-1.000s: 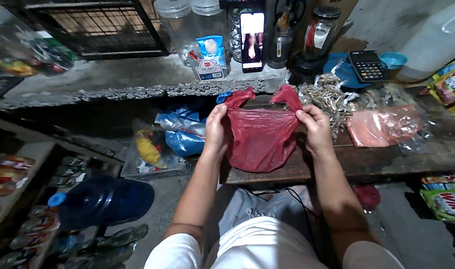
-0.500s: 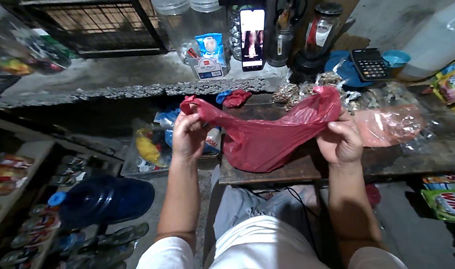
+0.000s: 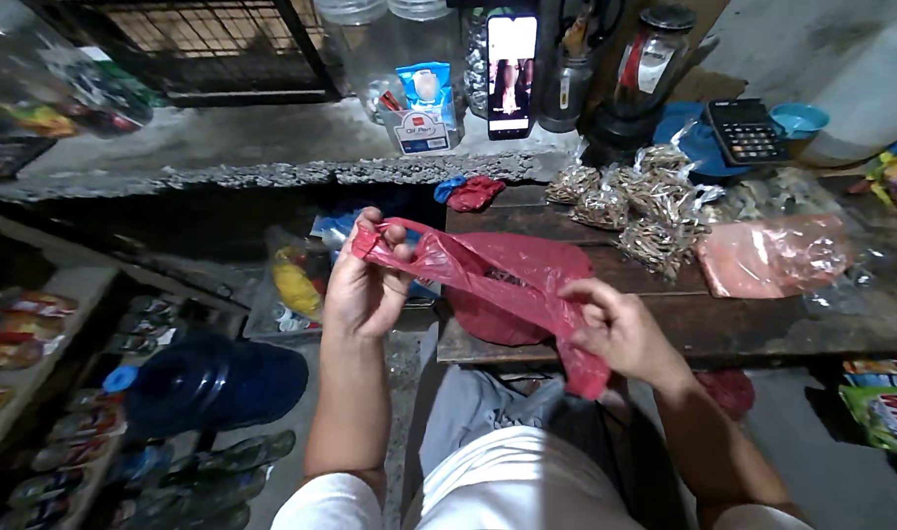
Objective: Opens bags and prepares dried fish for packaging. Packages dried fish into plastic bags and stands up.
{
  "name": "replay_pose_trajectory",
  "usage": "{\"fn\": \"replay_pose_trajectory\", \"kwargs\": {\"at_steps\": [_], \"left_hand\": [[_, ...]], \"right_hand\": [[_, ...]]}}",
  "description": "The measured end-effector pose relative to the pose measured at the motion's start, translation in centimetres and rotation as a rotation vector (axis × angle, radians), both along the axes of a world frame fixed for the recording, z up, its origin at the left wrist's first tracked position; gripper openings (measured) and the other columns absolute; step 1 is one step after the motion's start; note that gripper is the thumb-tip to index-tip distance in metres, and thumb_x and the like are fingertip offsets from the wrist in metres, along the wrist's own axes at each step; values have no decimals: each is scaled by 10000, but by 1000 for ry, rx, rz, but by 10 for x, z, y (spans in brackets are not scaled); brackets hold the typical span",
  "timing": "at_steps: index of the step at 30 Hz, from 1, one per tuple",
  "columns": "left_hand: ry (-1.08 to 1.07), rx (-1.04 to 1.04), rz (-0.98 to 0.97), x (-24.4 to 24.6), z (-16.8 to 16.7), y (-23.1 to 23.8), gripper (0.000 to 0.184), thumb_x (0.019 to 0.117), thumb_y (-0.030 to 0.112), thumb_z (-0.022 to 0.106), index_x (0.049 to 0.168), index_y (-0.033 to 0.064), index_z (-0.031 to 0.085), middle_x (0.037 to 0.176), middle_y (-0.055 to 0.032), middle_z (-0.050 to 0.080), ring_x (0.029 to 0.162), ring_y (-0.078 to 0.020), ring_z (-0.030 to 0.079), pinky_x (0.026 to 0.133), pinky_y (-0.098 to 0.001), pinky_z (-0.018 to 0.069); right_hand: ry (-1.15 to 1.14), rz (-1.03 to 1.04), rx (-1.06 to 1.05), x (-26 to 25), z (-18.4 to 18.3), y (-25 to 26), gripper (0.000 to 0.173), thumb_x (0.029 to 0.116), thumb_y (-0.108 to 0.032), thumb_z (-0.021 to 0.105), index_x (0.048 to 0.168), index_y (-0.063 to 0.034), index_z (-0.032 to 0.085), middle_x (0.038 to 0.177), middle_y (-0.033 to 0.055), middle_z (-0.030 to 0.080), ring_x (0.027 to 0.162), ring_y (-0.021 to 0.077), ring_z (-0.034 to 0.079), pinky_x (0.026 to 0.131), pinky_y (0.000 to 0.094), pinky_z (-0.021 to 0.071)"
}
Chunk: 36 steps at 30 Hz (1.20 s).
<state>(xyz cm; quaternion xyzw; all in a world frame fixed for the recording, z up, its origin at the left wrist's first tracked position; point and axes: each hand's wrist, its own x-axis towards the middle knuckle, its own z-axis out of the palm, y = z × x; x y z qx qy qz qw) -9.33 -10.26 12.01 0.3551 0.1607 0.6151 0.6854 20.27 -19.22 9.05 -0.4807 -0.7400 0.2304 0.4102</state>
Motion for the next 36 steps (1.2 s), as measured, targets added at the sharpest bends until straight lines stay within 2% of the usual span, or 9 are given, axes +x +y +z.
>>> {"fn": "replay_pose_trajectory", "kwargs": {"at_steps": [2,5,7,11,17,21,23,28,36], "left_hand": [[-101,12,-103,-3,-4,1,366,1104,171,299,1047,191,660,826,59,680,712,-14,660,670,-151,567],[-80,77,-137,-5,-7,0,266,1094,159,343,1064,186,605,773,78,633,589,31,576,553,-91,488],[68,132,-62,-5,-9,0,229,1072,145,415,1075,212,634,762,94,636,555,45,546,520,-80,461],[533,190,180,-3,-23,1,295,1011,84,411,1139,264,607,737,152,600,534,63,482,501,-90,410],[940,207,175,6,-56,-6,334,998,79,345,1261,36,547,810,93,600,650,51,547,621,-148,491],[1274,379,144,12,-70,-14,432,1051,273,427,1248,-46,641,999,-125,706,829,-90,646,783,-309,539],[1333,407,37,12,-71,-15,430,1005,339,568,1187,-27,703,1002,-139,741,899,-144,700,859,-386,559],[1041,362,-89,9,-68,-5,173,952,89,599,872,-16,710,898,42,645,869,68,585,820,-135,493],[379,-295,-2,30,-47,1,353,1107,148,247,1107,128,599,858,30,715,786,-55,698,748,-246,600]], "right_hand": [[-265,-92,-55,-9,1,0,730,879,-659,607,1250,-35,679,608,44,558,515,187,499,523,423,446],[-340,-75,-155,-11,1,4,485,920,-448,686,1145,-21,732,782,175,717,718,374,697,683,618,517],[-250,1,-227,-4,0,9,355,947,-341,678,1045,-7,750,841,162,726,772,302,693,730,552,521],[134,139,-230,15,-14,19,214,949,-207,666,945,-4,733,892,-33,699,832,-80,611,795,136,518],[778,-91,-384,14,-6,26,281,1048,-75,381,945,-181,620,798,-124,687,732,-30,650,703,188,566],[1326,-140,-561,1,-2,36,367,1135,-322,219,1222,-147,530,978,10,711,891,115,715,782,305,614],[1466,-162,-578,-2,-3,44,418,1129,-389,221,1171,-143,556,948,24,718,879,135,723,777,331,621],[1469,-253,-591,-8,2,51,459,1119,-448,242,1117,-136,579,933,25,715,865,119,721,749,313,620],[1056,-212,-579,7,-15,37,375,1127,-295,272,1172,-100,590,921,4,707,825,81,699,738,269,605]]}}
